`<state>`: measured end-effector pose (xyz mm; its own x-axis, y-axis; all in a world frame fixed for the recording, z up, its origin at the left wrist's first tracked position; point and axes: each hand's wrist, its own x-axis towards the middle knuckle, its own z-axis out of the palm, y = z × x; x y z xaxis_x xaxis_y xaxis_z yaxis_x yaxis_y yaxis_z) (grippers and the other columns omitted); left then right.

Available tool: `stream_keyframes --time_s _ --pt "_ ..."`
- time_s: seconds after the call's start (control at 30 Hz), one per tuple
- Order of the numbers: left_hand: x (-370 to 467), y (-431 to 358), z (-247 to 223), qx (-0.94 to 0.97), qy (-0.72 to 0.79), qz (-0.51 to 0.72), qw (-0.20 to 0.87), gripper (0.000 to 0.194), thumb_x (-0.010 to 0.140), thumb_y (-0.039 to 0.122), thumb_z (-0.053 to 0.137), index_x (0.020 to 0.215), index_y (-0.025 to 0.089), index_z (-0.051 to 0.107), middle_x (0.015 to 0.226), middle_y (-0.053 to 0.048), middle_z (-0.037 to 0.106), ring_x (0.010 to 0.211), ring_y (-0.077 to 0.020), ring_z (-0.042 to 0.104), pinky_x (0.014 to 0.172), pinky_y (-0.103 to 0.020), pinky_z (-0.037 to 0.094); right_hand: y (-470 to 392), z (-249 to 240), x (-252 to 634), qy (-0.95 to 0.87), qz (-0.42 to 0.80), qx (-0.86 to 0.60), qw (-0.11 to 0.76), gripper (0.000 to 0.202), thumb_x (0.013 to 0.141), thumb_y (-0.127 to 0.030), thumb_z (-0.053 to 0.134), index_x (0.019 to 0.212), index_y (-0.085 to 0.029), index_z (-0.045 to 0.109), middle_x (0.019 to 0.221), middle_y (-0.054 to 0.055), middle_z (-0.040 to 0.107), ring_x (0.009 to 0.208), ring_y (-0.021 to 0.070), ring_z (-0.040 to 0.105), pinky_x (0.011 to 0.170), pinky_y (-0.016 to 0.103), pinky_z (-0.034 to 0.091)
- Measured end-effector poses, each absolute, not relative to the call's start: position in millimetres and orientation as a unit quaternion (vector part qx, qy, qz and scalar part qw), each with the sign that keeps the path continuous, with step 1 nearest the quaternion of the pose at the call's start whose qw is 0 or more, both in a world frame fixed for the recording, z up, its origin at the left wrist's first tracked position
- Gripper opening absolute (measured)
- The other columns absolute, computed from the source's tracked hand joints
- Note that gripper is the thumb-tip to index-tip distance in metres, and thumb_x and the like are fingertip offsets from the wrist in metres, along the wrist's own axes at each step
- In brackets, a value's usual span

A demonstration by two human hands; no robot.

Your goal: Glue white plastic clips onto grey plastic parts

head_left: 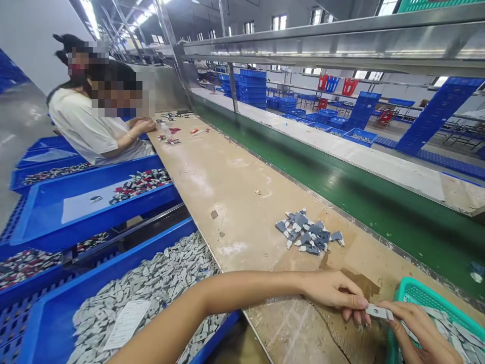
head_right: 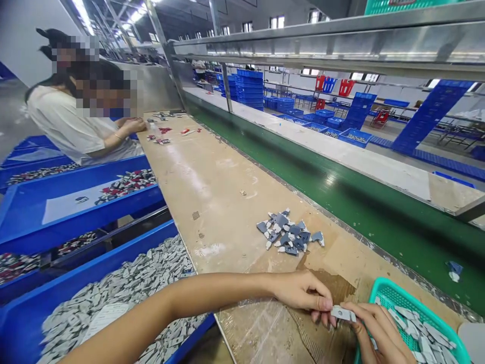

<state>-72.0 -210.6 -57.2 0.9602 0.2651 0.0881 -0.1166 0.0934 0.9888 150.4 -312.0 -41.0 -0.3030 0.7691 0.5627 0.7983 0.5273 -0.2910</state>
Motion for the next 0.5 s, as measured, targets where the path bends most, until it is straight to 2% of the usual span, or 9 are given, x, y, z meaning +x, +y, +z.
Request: stream_keyframes --time_s 0.17,0.3,0.4,0.5 --pt "-70.9 -210.2 -50.1 0.572 0.075 0.028 0.816 0.068 0.064 0.074 0.073 0.087 0.011 0.067 0.077 -0.004 0.065 0.055 -0.007 0.048 0.051 -0.019 0.034 -312.5 -31.2 137.3 -0.798 0.012 -0.491 0.349 0.021 0.093 -0.031 0.055 0.098 -0.027 0.075 0.09 0.005 0.073 0.076 0.0199 0.071 0.065 0.026 0.056" --pt "-69.4 -213.6 -43.8 0.481 0.135 0.067 0.864 0.062 0.058 0.065 0.083 0.08 0.01 0.066 0.069 -0.003 0.063 0.051 -0.0065 0.047 0.044 -0.019 0.024 -318.9 -26.5 119.3 -0.709 0.047 -0.584 0.394 0.026 0.092 -0.037 0.058 0.109 -0.027 0.074 0.098 0.005 0.074 0.081 0.0201 0.072 0.072 0.027 0.057" --pt "-69.9 -215.4 -40.2 0.457 0.185 0.146 0.858 0.053 0.063 0.056 0.084 0.078 0.011 0.062 0.064 -0.001 0.06 0.047 -0.0048 0.043 0.043 -0.019 0.02 -320.2 -24.0 98.0 -0.601 0.192 -0.638 0.442 0.037 0.094 -0.043 0.053 0.118 -0.021 0.07 0.089 0.007 0.075 0.068 0.0186 0.069 0.064 0.029 0.057" --pt "-69.5 -217.3 -37.5 0.489 0.199 0.206 0.824 0.05 0.07 0.056 0.079 0.075 0.012 0.055 0.06 0.001 0.056 0.045 -0.0048 0.039 0.043 -0.019 0.019 -315.3 -21.8 80.4 -0.503 0.339 -0.614 0.506 0.044 0.091 -0.048 0.056 0.12 -0.017 0.068 0.087 0.007 0.074 0.067 0.0179 0.067 0.064 0.03 0.058"
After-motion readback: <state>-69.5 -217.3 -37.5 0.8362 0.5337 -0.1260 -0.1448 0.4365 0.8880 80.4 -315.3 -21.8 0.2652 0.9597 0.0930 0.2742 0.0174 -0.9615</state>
